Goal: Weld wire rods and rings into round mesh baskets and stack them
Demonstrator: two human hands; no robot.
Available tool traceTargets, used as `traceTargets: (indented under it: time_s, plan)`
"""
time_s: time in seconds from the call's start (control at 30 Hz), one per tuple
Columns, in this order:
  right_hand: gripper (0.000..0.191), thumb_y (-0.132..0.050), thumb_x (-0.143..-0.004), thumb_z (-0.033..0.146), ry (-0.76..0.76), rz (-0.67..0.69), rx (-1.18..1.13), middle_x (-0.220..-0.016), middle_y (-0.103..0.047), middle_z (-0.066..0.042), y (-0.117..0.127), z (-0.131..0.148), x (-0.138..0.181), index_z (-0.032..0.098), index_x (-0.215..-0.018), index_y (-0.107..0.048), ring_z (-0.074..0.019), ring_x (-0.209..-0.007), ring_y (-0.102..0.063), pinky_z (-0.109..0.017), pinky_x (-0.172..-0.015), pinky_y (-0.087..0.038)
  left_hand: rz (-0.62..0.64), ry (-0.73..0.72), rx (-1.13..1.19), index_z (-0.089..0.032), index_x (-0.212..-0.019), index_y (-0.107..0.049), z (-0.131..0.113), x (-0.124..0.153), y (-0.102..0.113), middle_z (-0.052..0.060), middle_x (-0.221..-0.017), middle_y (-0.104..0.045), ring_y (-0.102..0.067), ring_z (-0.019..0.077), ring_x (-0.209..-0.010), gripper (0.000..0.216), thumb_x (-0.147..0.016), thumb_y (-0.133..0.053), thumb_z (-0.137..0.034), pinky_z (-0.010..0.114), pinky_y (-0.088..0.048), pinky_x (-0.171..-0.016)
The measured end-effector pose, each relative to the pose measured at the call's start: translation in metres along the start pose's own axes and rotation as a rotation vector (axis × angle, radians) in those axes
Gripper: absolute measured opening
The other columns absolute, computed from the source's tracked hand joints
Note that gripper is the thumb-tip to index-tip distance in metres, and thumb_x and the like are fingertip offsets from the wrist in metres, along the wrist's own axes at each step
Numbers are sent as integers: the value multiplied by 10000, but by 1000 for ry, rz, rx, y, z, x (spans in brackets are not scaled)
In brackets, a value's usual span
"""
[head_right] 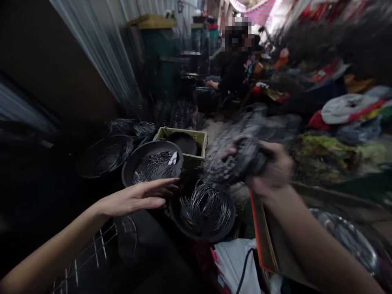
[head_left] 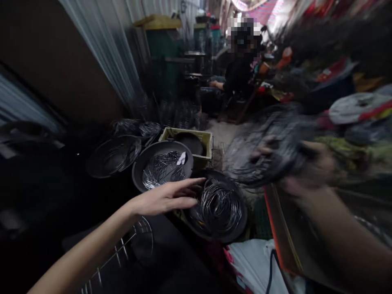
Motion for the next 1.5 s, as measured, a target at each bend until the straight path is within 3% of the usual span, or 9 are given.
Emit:
traceTargets:
  time_s: [0.07, 0.17, 0.33, 0.43, 0.57, 0.73, 0.9, 1.2, 1.5]
  plan:
    - [373, -412, -859, 444, -189, 148, 51, -728, -593, -80, -52, -24, -9, 140, -926, -618, -245, -796, -618, -519, -796, -534, -161, -4, 30, -299, -1347, -476, 9, 52, 12, 49, -1362, -522, -496, 271, -1251, 510, -855, -608, -313, 433, -380, -1074]
    - [312, -446, -790, 430, -431, 320, 153, -738, -627, -72, -129, -95, -21, 179, -888, -603, -254, -814, -634, -481, -807, -535, -356, -26, 106, -298, -1339, -488, 32, 137, 18, 48, -1354, -531, -484, 269, -1265, 501, -853, -610, -305, 439, -346, -1098]
    - [319, -452, -769, 512, -467, 593, 338, -874, -677, -86, -262, -239, -16, 252, -882, -599, -302, -977, -621, -500, -853, -508, -704, -96, 331, -286, -1350, -477, 96, 274, 15, 79, -1345, -536, -492, 282, -1253, 517, -854, -618, -323, 458, -357, -1078]
    - [376, -425, -767, 533, -512, 746, 296, -904, -675, -100, -346, -305, 1, 237, -905, -611, -299, -987, -617, -509, -873, -501, -987, -124, 473, -271, -1369, -453, 144, 342, 3, 105, -1352, -525, -486, 301, -1254, 560, -848, -619, -393, 488, -340, -1086]
    - [420, -358, -795, 468, -616, 724, -17, -840, -666, -105, -447, -365, 27, 166, -946, -607, -261, -928, -631, -498, -872, -513, -1253, -84, 611, -278, -1381, -438, 188, 399, -20, 114, -1356, -521, -461, 329, -1275, 619, -822, -626, -467, 508, -307, -1112]
    - [427, -293, -840, 426, -659, 673, -207, -761, -654, -65, -539, -415, 51, 159, -998, -586, -215, -845, -637, -475, -841, -534, -1491, -136, 736, -307, -1329, -501, 203, 424, -38, 98, -1296, -576, -519, 344, -1212, 605, -774, -664, -487, 488, -352, -1089]
    - [435, -281, -851, 457, -648, 631, -294, -795, -652, -35, -575, -442, 55, 205, -1052, -573, -196, -894, -629, -472, -860, -526, -1597, -167, 758, -321, -1281, -550, 205, 425, -56, 87, -1240, -615, -540, 346, -1183, 572, -751, -688, -485, 471, -400, -1053]
    - [557, -179, -858, 568, -631, 594, -368, -862, -653, -33, -574, -473, 34, 252, -1077, -582, -194, -948, -620, -537, -867, -497, -1671, -222, 787, -292, -1248, -584, 204, 424, -85, 105, -1215, -626, -551, 360, -1160, 606, -701, -737, -503, 472, -438, -1010]
    - [632, -134, -846, 604, -605, 611, -270, -929, -662, -45, -581, -479, 34, 247, -1113, -582, -177, -922, -628, -467, -846, -529, -1656, -289, 832, -286, -1235, -586, 209, 419, -81, 112, -1187, -635, -580, 344, -1116, 618, -681, -759, -498, 446, -447, -985]
Point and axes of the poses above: each hand's wrist, its own x-axis away from the middle knuckle, its own y-axis out of the back of the hand, z = x × y, the point moved 1 cm from there along -x, towards the middle knuckle
